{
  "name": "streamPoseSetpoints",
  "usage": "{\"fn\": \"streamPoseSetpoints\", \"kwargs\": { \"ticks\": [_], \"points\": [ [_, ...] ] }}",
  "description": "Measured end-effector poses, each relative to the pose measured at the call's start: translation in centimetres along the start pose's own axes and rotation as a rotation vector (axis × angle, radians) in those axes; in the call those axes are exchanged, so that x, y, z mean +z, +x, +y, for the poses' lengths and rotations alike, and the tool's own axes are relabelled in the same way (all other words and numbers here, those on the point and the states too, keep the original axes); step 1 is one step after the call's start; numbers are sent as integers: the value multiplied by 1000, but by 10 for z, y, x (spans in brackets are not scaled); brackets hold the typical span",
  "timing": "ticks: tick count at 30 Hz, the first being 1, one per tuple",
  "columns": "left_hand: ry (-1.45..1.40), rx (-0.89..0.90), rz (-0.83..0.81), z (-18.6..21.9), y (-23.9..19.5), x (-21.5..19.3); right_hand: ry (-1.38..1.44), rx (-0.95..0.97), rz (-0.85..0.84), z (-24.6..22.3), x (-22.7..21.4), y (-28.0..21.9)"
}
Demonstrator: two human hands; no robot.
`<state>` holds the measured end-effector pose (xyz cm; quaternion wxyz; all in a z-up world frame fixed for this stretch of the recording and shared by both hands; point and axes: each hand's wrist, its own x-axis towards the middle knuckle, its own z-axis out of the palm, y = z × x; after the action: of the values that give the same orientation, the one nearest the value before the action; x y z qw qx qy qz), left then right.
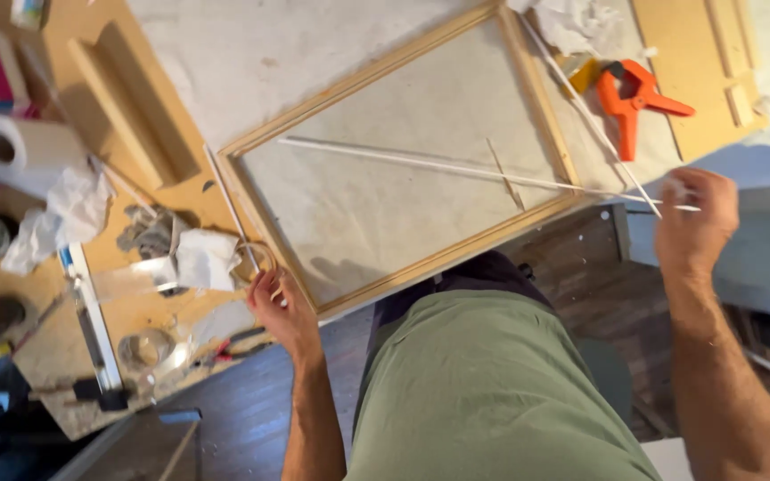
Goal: Cleaning a wooden frame and cutting thin trim strips to fit the interior edges using a utility knife and pliers
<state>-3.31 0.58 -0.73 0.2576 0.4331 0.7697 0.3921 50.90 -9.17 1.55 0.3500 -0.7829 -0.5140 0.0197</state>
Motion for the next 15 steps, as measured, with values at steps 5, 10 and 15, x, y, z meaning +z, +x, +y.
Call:
{"fn": "streamPoseSetpoints", "kwargs": {
  "ticks": [5,10,15],
  "points": [
    [8,60,-35,10,5,-22,-115,195,92,17,4,-33],
    [145,402,-66,22,23,-13,-423,-325,-238,-2,2,-18],
    [166,629,-160,60,26,32,-365,-502,-220,32,3,9]
  ]
}}
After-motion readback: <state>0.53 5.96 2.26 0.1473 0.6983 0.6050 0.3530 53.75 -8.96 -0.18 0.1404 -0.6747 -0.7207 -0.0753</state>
